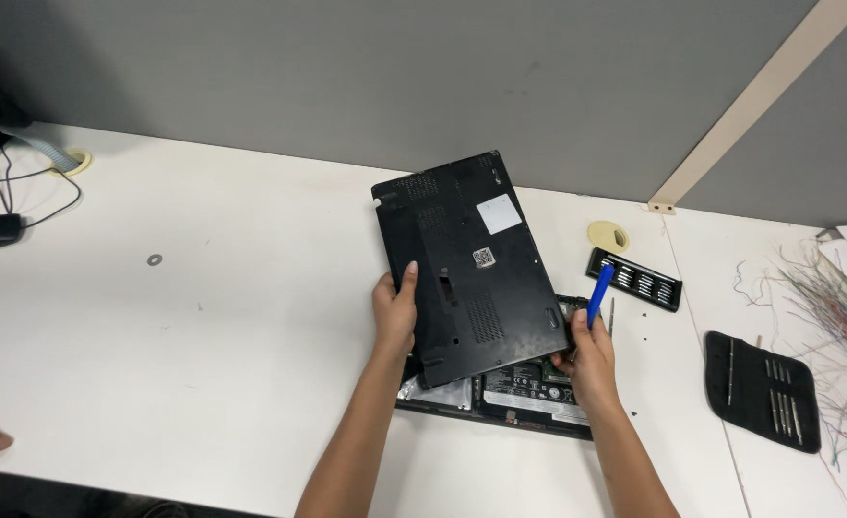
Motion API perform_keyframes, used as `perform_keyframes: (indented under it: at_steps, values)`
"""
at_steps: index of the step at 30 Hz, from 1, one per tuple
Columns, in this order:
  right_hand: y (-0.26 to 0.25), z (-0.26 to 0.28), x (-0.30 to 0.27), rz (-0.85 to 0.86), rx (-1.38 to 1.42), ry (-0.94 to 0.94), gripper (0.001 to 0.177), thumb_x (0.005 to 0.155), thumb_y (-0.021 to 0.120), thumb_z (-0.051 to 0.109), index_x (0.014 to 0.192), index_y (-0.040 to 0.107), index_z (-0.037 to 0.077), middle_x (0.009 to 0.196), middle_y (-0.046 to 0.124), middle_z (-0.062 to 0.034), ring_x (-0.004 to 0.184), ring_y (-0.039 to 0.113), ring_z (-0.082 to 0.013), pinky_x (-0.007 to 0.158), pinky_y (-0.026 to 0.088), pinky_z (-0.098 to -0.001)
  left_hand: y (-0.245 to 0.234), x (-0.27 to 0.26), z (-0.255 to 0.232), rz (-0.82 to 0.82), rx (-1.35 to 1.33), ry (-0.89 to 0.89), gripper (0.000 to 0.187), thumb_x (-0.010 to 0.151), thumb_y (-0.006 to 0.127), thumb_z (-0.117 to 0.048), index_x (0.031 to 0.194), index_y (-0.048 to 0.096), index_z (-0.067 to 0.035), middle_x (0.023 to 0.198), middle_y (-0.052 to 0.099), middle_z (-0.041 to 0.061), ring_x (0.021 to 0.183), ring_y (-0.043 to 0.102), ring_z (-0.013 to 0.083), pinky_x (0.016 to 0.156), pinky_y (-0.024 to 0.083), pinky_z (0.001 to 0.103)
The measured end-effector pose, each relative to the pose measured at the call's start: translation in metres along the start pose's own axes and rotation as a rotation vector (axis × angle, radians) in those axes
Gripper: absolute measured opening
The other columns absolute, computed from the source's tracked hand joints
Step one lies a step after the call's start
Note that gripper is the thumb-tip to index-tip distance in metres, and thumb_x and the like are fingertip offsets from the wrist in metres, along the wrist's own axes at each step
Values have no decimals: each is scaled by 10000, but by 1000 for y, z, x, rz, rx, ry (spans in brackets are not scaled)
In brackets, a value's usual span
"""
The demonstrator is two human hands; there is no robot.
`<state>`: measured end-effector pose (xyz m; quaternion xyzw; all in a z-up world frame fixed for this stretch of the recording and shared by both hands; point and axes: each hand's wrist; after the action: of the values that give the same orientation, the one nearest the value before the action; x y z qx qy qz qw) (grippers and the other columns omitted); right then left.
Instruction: The person reassembles the laptop components and screws the bottom panel back on.
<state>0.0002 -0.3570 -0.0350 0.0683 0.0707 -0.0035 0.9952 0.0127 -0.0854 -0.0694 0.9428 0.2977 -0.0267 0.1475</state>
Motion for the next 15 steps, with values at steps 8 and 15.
perform_keyframes:
  at_steps: [8,15]
  values:
    - [-4,-9,0,-40,227,-185,388,854,742,8,1019,418,143,935,659,-38,810,684,-132,636,563,-255,14,-19,15,22,-136,56,328,1007,642,-275,1031,660,52,906,716,120,782,652,130,728,547,268]
    - [-49,-39,36,-132,585,-296,415,988,715,-78,1157,400,134,1019,615,-159,889,683,-244,710,595,-354,20,-54,-24,177,-160,78,328,897,732,-244,1069,640,20,949,733,91,774,691,113,705,594,316]
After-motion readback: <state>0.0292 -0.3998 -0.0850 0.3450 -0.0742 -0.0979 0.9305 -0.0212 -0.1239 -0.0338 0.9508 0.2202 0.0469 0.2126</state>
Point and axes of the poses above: each hand's wrist, its own x-axis towards the middle knuckle, its own y-axis out of the palm, z = x × y
